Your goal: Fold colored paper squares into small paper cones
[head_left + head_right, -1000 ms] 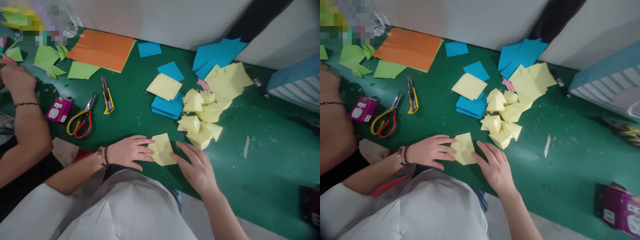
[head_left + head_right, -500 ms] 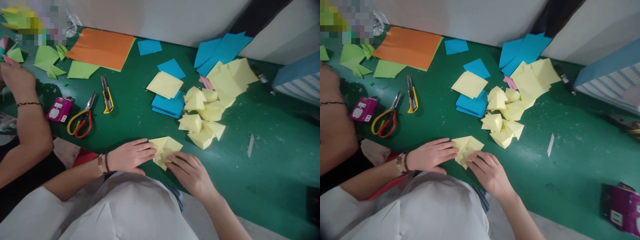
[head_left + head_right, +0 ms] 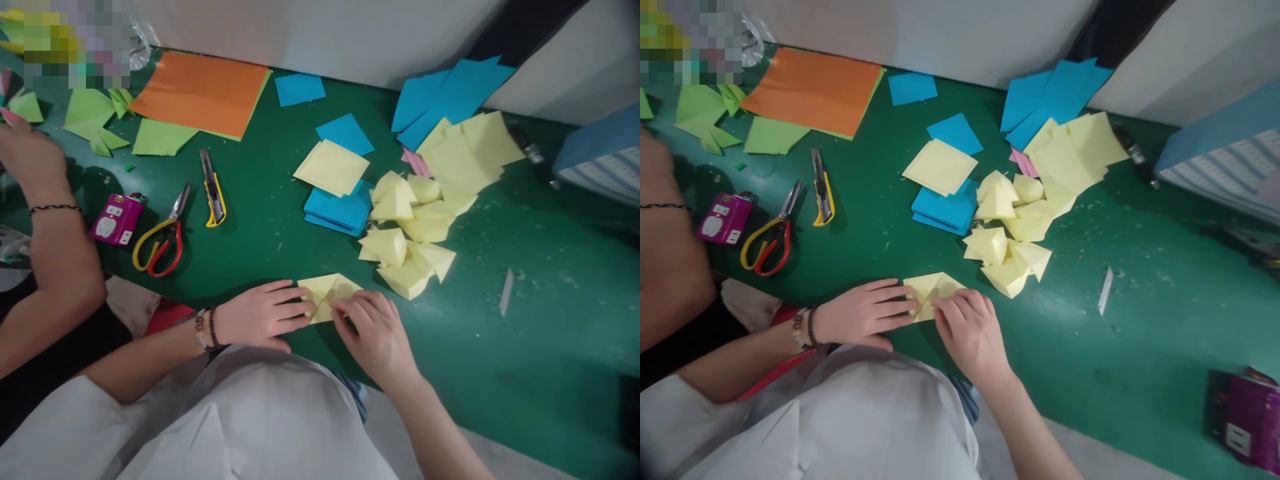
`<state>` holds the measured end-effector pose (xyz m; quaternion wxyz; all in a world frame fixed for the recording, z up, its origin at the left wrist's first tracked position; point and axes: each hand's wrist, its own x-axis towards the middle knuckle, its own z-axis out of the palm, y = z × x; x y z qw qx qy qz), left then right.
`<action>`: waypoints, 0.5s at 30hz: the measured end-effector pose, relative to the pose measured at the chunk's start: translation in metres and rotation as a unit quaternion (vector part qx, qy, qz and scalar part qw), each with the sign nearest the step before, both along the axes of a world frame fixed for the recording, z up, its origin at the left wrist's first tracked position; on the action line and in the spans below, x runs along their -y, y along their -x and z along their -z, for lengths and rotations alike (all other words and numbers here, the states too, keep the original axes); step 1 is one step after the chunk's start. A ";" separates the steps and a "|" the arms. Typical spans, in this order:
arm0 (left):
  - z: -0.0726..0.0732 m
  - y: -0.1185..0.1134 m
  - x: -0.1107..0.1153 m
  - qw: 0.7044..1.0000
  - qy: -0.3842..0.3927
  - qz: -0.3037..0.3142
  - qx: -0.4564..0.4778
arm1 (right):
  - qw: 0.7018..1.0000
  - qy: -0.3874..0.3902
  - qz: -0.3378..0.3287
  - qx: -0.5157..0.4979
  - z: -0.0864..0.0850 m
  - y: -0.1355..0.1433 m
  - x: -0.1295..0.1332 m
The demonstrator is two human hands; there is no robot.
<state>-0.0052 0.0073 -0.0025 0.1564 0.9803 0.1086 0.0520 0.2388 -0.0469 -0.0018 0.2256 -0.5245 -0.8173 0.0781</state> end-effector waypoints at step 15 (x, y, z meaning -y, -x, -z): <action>0.000 -0.003 -0.001 1.000 0.019 -0.006 -0.019 | 0.999 -0.002 -0.036 0.015 0.000 0.001 -0.001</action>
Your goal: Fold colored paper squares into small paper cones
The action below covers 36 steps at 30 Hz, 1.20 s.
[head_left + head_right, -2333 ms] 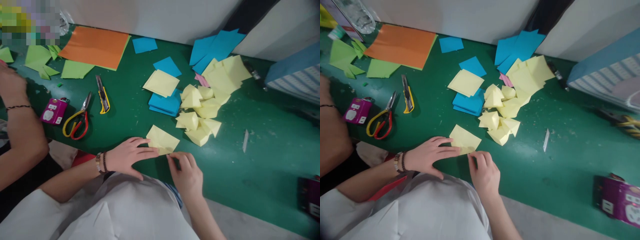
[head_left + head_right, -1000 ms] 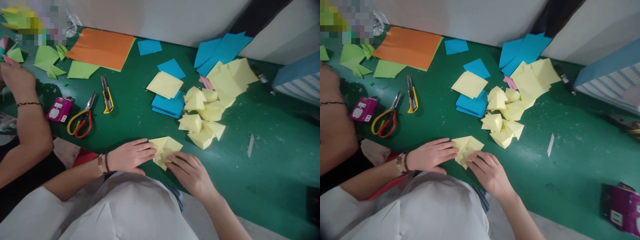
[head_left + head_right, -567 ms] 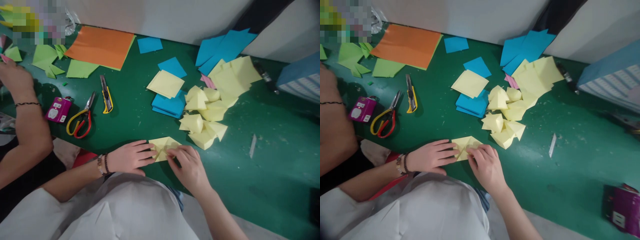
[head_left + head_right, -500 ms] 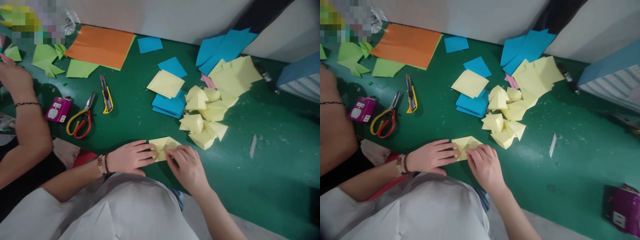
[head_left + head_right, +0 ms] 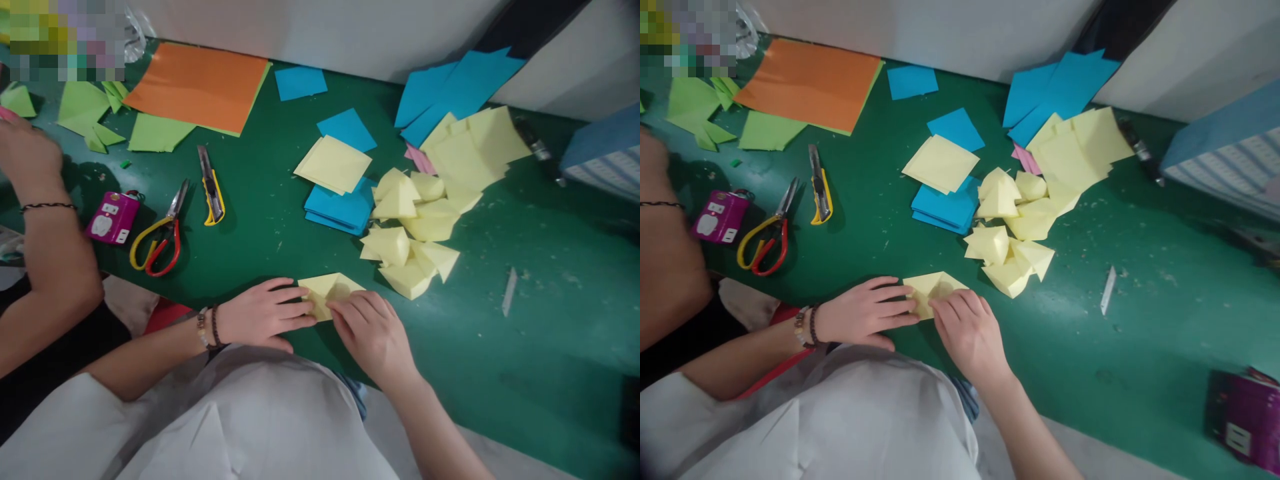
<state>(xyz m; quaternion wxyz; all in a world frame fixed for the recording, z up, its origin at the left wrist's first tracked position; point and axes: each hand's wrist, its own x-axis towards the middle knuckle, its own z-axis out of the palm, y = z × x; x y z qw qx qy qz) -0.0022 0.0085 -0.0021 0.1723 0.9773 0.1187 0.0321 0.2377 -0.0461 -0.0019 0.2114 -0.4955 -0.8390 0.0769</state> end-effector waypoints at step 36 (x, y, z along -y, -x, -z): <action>-0.009 -0.007 -0.002 1.000 0.008 0.004 -0.020 | 0.884 0.360 0.143 -0.262 -0.011 0.022 0.068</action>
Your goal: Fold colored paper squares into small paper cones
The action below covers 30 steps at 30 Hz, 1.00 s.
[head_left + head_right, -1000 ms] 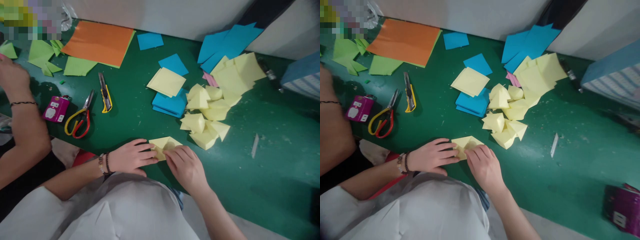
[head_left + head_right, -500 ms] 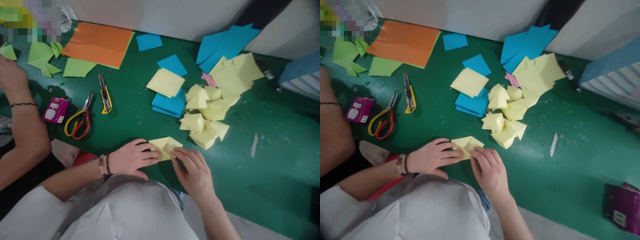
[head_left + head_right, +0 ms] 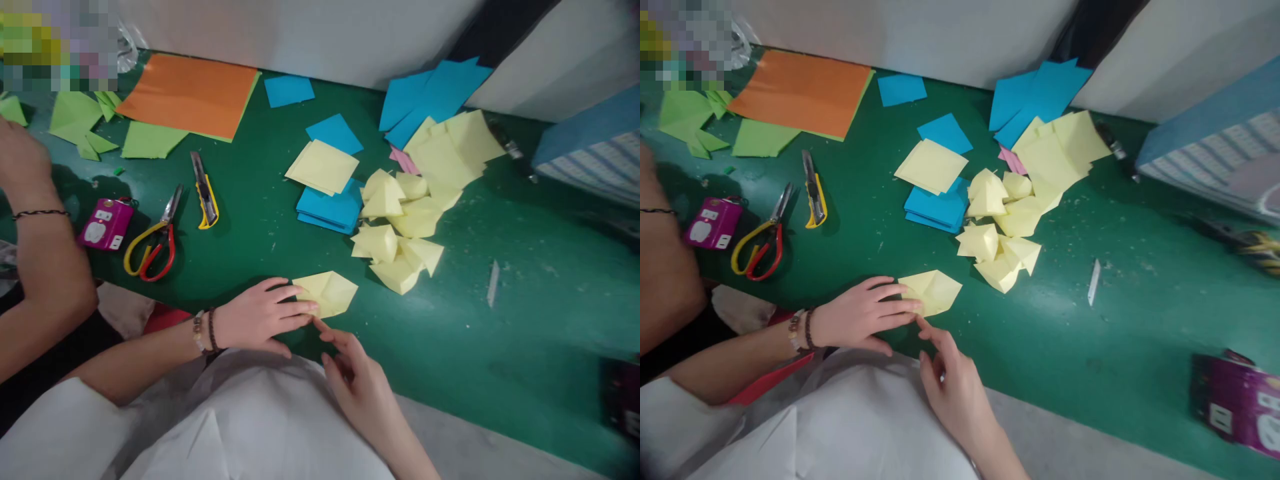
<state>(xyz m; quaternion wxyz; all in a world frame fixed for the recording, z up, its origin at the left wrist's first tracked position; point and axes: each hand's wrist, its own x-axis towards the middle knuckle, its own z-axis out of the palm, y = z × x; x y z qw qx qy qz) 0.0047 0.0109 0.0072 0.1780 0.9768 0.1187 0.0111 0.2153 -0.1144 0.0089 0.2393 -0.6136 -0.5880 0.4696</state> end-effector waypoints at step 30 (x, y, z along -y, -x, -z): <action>0.007 0.003 -0.001 0.997 0.061 -0.036 0.024 | 0.911 -0.332 -0.108 0.218 0.013 0.025 -0.028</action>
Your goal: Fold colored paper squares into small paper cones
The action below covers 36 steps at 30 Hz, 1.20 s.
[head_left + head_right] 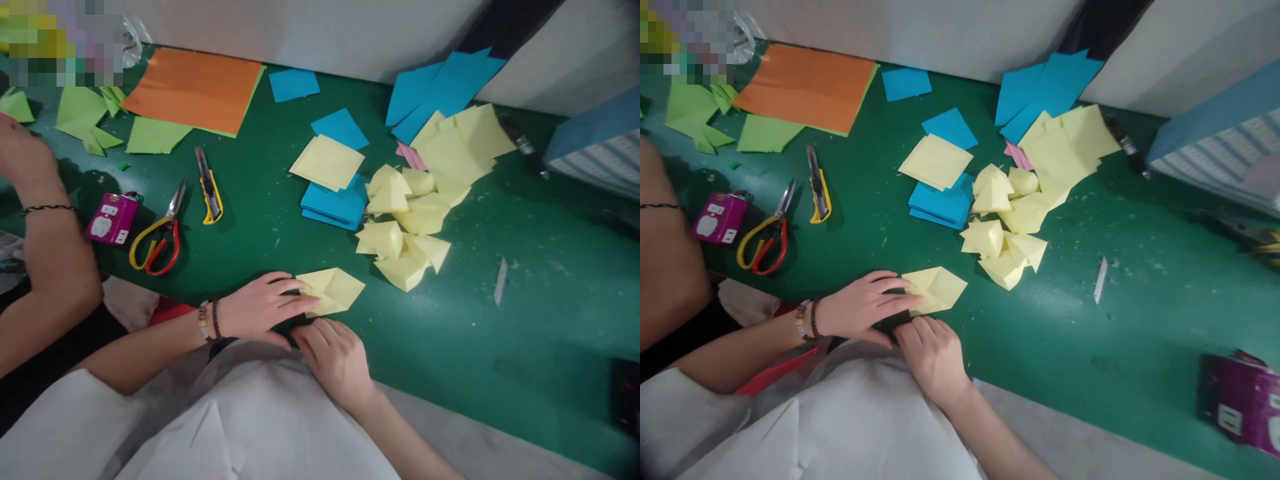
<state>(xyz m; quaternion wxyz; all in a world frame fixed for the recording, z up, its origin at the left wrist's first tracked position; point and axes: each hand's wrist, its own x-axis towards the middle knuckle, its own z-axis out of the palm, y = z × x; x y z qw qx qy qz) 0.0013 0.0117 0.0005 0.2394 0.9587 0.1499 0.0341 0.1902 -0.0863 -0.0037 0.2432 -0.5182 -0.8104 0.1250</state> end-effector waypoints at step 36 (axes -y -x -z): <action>-0.003 0.001 0.010 0.994 -0.107 -0.007 0.002 | 0.998 -0.030 -0.051 -0.001 0.000 -0.071 -0.033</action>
